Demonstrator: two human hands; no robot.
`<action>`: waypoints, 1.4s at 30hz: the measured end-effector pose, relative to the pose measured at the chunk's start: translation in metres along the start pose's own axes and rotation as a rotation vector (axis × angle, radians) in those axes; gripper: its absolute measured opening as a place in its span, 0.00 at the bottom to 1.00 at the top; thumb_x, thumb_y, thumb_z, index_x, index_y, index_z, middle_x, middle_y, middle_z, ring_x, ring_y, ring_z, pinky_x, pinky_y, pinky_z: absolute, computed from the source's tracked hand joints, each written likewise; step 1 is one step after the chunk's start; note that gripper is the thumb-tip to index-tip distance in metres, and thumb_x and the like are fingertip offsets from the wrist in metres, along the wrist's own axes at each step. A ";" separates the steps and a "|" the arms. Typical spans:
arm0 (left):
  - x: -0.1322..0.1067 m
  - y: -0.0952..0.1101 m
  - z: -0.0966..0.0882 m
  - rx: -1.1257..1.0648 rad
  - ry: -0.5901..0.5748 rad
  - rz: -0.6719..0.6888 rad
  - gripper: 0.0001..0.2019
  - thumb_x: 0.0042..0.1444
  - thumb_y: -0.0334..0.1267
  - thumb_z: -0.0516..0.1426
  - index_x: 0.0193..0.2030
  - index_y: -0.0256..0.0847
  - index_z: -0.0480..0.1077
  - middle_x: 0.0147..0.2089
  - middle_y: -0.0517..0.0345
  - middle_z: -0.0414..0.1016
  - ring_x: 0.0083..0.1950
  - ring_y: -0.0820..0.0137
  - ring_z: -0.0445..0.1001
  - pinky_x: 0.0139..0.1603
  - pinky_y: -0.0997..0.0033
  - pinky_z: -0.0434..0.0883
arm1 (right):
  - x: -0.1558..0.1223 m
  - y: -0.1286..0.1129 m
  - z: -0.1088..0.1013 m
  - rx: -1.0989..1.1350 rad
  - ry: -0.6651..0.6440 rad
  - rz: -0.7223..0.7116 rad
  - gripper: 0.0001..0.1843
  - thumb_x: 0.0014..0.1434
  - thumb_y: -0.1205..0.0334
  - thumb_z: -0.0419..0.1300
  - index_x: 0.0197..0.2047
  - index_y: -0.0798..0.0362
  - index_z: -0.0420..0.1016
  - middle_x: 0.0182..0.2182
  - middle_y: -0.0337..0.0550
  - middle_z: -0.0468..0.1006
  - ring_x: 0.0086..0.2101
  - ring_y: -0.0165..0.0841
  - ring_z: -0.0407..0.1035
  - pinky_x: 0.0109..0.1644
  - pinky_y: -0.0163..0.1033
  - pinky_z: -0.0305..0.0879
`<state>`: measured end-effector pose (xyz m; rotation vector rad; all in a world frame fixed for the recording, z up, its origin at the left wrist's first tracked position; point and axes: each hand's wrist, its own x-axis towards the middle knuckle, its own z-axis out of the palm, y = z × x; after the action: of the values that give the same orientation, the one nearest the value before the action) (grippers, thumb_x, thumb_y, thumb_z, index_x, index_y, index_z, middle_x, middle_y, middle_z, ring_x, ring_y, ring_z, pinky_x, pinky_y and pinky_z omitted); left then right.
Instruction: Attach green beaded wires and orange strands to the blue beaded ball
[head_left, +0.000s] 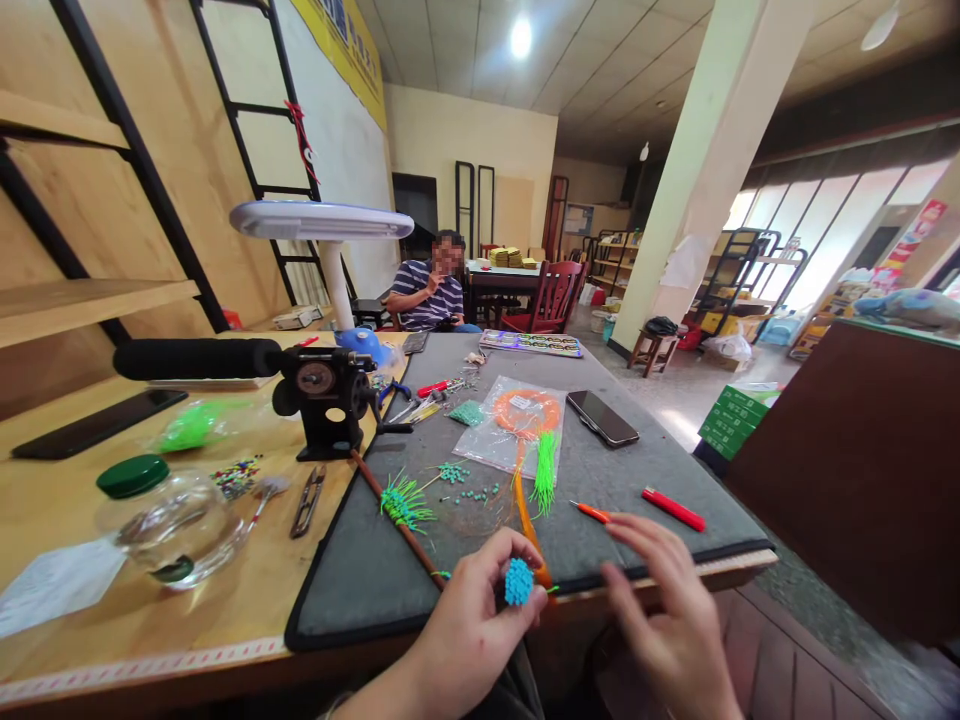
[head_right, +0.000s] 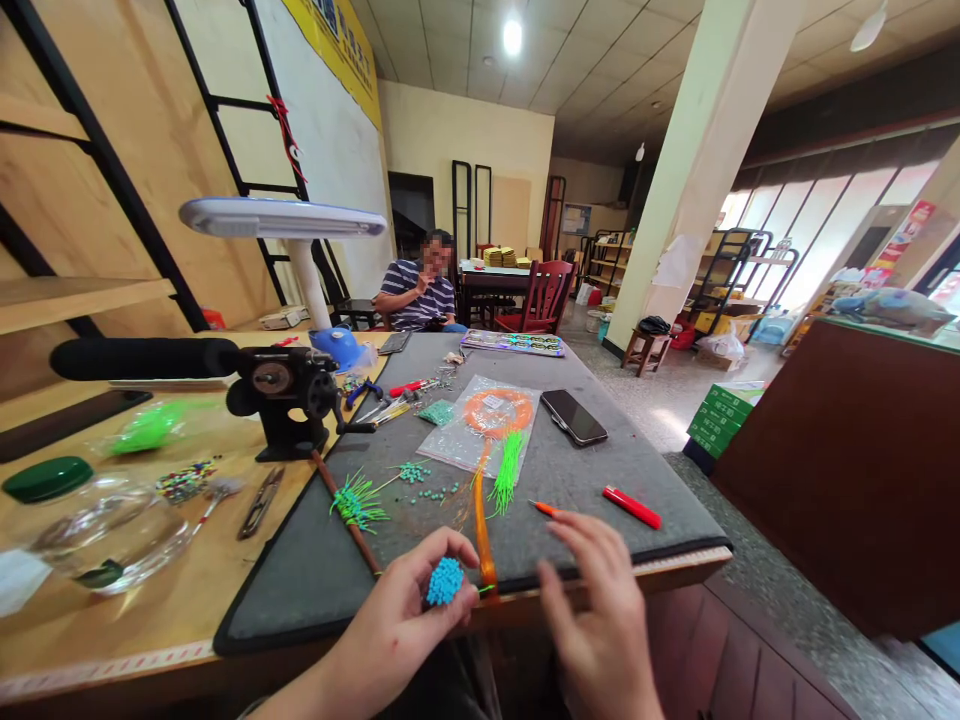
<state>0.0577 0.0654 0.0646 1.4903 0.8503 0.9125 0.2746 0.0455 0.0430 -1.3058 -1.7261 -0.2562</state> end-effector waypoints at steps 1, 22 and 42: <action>0.001 0.000 0.000 0.025 0.012 0.021 0.08 0.53 0.37 0.59 0.37 0.39 0.64 0.28 0.63 0.65 0.29 0.74 0.63 0.31 0.76 0.63 | -0.005 -0.016 0.004 0.025 -0.028 -0.050 0.15 0.59 0.63 0.58 0.51 0.47 0.70 0.50 0.48 0.75 0.51 0.45 0.67 0.51 0.50 0.68; -0.007 0.002 -0.010 0.327 0.028 0.228 0.07 0.47 0.29 0.63 0.35 0.39 0.74 0.37 0.56 0.77 0.40 0.67 0.73 0.43 0.72 0.67 | -0.014 -0.045 0.017 0.158 -0.125 0.020 0.05 0.58 0.65 0.58 0.32 0.47 0.73 0.39 0.43 0.80 0.48 0.44 0.70 0.49 0.49 0.69; -0.003 0.004 -0.008 0.194 0.023 0.109 0.03 0.48 0.34 0.60 0.30 0.36 0.73 0.28 0.57 0.75 0.30 0.70 0.69 0.34 0.73 0.65 | -0.019 -0.049 0.025 0.362 -0.178 0.095 0.05 0.58 0.67 0.57 0.32 0.48 0.72 0.39 0.45 0.80 0.47 0.41 0.70 0.50 0.46 0.69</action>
<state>0.0492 0.0662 0.0691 1.7103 0.9014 0.9500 0.2200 0.0287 0.0324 -1.1631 -1.7517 0.2252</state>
